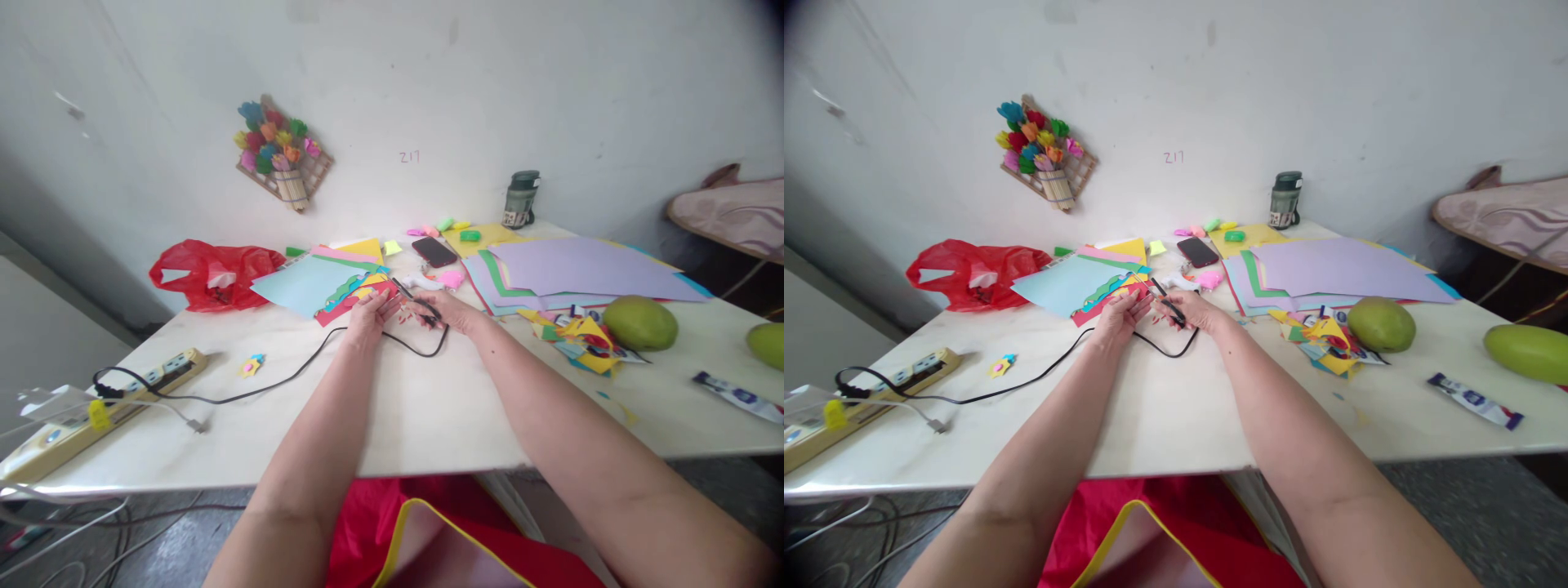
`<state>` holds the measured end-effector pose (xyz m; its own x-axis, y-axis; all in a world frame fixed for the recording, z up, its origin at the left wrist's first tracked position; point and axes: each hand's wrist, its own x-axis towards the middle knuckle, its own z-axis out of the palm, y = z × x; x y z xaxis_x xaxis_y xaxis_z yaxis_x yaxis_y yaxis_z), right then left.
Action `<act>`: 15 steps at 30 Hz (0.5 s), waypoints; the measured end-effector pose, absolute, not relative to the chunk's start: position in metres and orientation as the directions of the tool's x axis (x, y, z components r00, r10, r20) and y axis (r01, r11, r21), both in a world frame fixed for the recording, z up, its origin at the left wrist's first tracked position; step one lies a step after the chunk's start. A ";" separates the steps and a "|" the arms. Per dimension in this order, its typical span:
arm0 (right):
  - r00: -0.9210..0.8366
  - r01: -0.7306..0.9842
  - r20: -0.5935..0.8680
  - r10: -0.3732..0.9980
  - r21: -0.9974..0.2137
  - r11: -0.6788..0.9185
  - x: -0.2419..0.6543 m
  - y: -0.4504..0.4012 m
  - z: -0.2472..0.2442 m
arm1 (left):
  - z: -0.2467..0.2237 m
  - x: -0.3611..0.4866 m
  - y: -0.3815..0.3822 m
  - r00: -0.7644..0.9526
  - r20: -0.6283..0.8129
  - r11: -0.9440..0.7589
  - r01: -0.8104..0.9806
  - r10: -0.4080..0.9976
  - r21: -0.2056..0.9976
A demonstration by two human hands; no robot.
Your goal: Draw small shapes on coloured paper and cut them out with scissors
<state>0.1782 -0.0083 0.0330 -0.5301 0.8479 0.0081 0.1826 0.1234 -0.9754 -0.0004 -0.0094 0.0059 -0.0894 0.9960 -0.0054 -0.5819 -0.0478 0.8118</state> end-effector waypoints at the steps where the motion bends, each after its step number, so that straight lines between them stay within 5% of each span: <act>1: -0.531 0.182 0.011 0.847 -0.975 0.126 0.178 -0.008 0.033 | 0.006 0.000 -0.010 -0.092 -0.005 -0.050 -0.584 0.996 0.810; 15: -0.549 0.151 0.017 0.836 -0.981 0.119 0.178 -0.008 0.033 | 0.010 0.000 -0.013 -0.093 -0.020 -0.040 -0.598 0.995 0.801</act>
